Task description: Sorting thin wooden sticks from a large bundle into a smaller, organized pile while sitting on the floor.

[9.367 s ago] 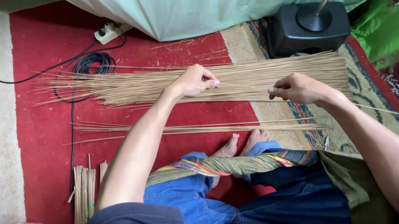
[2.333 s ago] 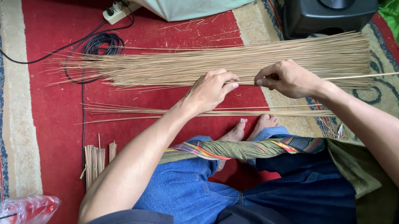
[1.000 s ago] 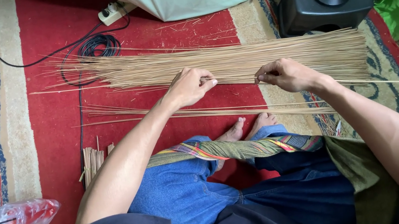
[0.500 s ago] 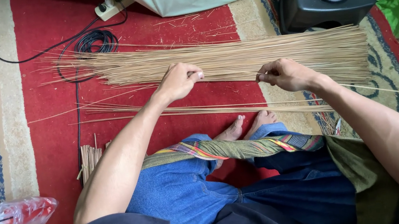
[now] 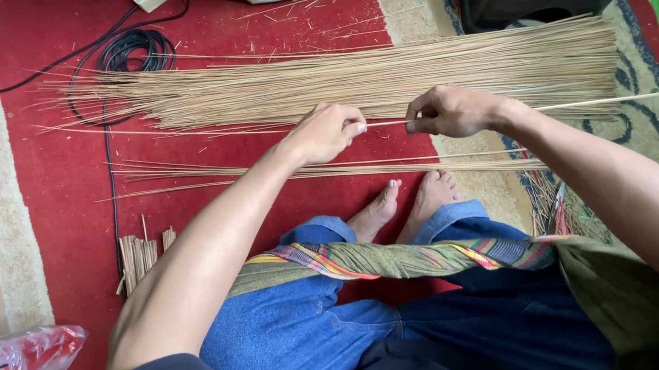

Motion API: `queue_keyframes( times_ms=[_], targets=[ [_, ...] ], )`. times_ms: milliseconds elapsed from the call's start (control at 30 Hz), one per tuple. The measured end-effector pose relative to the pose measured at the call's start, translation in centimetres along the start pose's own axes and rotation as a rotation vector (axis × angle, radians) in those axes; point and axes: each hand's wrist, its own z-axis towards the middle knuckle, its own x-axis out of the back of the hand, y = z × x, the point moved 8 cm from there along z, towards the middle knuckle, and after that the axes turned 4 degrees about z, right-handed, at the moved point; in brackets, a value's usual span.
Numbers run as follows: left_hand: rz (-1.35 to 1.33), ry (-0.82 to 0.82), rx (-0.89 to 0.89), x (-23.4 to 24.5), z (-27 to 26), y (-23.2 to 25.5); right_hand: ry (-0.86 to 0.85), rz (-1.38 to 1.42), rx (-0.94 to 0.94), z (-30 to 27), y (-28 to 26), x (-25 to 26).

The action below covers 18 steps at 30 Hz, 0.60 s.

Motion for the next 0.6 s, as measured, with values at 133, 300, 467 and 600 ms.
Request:
queue_keyframes(
  times_ms=[133,300,467,600],
  targets=[
    [0.073,0.015,-0.008,-0.5,4.2,-2.4,0.014,0.052,-0.001,2.0,0.5,0.4],
    [0.249,-0.192,0.185,-5.2,10.7,-12.1,0.091,0.037,-0.012,5.4,8.2,-1.8],
    [0.261,-0.234,0.238,-12.5,15.0,-20.2,0.121,-0.016,-0.057,7.1,16.6,-4.7],
    [0.181,-0.264,0.281,-16.4,14.8,-21.1,0.132,-0.09,-0.088,9.2,22.2,-8.4]
  ],
)
